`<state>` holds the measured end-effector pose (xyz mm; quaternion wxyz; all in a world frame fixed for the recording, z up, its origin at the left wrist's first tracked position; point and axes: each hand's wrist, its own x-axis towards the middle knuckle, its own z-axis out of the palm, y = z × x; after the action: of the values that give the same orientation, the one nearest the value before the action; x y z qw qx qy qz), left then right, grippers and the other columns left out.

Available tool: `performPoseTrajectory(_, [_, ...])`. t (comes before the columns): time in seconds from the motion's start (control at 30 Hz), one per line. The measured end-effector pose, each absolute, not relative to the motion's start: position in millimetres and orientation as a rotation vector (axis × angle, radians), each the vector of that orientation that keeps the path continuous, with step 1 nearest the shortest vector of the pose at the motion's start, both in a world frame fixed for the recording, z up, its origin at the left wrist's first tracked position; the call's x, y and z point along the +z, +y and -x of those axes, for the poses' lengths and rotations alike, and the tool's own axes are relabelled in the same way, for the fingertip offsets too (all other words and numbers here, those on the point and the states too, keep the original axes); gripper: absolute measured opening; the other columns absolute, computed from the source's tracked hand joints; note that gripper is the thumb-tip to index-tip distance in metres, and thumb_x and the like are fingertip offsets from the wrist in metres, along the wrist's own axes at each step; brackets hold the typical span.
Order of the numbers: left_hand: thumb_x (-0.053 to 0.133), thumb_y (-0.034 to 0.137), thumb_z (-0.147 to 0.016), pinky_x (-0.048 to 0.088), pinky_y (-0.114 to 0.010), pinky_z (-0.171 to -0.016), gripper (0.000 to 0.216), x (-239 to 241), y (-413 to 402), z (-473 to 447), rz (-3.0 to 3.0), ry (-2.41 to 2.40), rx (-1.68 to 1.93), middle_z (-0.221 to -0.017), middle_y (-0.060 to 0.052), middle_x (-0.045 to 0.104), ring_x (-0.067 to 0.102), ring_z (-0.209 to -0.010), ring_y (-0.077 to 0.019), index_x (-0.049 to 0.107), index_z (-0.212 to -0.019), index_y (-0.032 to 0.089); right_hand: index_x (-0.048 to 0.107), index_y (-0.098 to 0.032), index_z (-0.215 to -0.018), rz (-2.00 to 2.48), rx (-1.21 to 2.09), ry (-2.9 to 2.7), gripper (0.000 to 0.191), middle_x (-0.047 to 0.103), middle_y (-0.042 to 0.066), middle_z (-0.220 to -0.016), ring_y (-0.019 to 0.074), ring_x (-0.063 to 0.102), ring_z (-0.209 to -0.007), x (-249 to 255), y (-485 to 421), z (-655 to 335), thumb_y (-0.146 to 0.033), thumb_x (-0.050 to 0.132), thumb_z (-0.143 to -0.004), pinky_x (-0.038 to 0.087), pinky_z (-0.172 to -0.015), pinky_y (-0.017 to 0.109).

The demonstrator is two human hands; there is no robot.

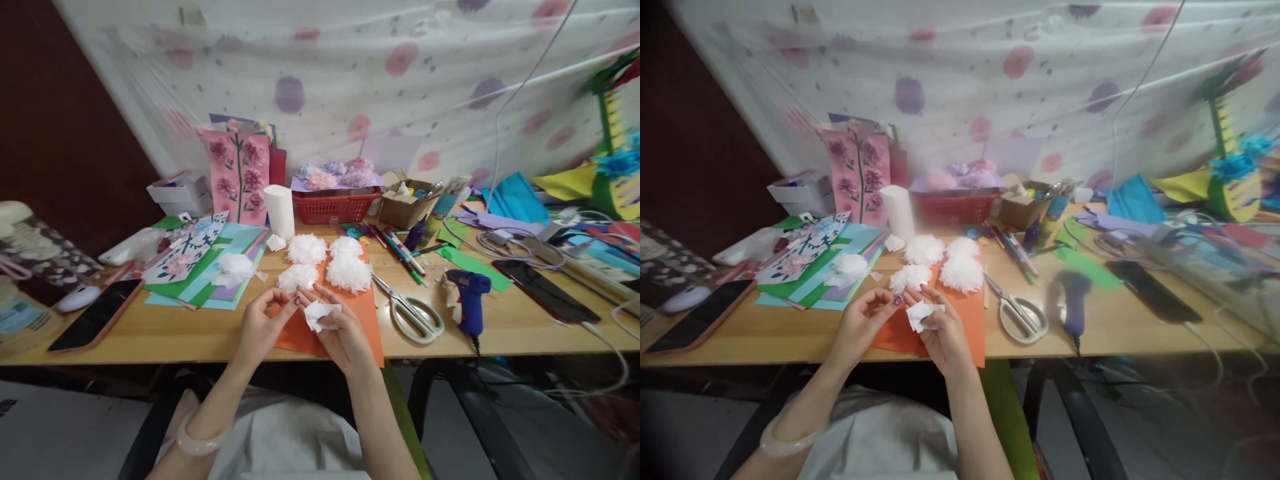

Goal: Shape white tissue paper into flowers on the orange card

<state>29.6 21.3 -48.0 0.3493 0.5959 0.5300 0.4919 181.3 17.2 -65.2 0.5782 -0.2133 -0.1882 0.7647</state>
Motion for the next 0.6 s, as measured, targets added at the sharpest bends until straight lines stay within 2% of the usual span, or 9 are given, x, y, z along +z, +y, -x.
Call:
performPoseTrajectory(0.13, [0.067,0.037,-0.081,0.045,-0.029,-0.078,0.018,-49.9,17.3,-34.1,-1.694,1.358,1.199,-0.082,-0.002,0.067,0.059,-0.080,-0.0183,0.067,-0.076,0.020,0.070,-0.018,-0.100,0.478,1.789,-0.464,0.052,0.078,0.010,-0.112,0.0273,0.067,-0.120,-66.4,17.3,-181.9,0.003,0.055,-0.055,0.049,-0.105,0.041])
performPoseTrajectory(0.27, [0.066,0.034,-0.081,0.044,-0.028,-0.074,0.019,-52.3,17.3,-38.0,-1.686,1.336,1.197,-0.077,-0.002,0.065,0.058,-0.075,-0.0170,0.063,-0.069,0.019,0.070,-0.019,-0.099,0.462,1.785,-0.458,0.051,0.078,0.009,-0.110,0.0278,0.069,-0.115,-66.9,17.6,-182.2,0.003,0.055,-0.055,0.049,-0.105,0.044])
performPoseTrajectory(0.47, [0.073,0.043,-0.074,0.044,-0.025,-0.067,0.028,-54.2,26.9,-28.9,-1.349,1.324,1.298,-0.070,0.001,0.062,0.055,-0.067,-0.0135,0.062,-0.071,0.018,0.068,-0.017,-0.098,0.529,1.760,-0.440,0.050,0.078,0.011,-0.108,0.0249,0.073,-0.102,-69.5,20.4,-181.0,0.002,0.055,-0.054,0.054,-0.094,0.039])
performPoseTrajectory(0.53, [0.076,0.043,-0.071,0.045,-0.023,-0.065,0.028,-51.1,28.5,-23.1,-1.289,1.325,1.366,-0.068,0.002,0.062,0.055,-0.065,-0.0125,0.062,-0.071,0.018,0.068,-0.018,-0.094,0.522,1.706,-0.412,0.048,0.078,0.010,-0.107,0.0238,0.072,-0.100,-70.5,22.1,-179.8,0.003,0.054,-0.052,0.055,-0.092,0.038])
performPoseTrajectory(0.6, [0.078,0.039,-0.071,0.046,-0.022,-0.065,0.026,-45.8,27.6,-17.2,-1.306,1.312,1.440,-0.067,0.002,0.062,0.056,-0.064,-0.0120,0.062,-0.069,0.018,0.067,-0.019,-0.086,0.518,1.641,-0.386,0.043,0.078,0.007,-0.097,0.0202,0.072,-0.090,-70.8,23.1,-179.2,0.002,0.053,-0.051,0.057,-0.082,0.033])
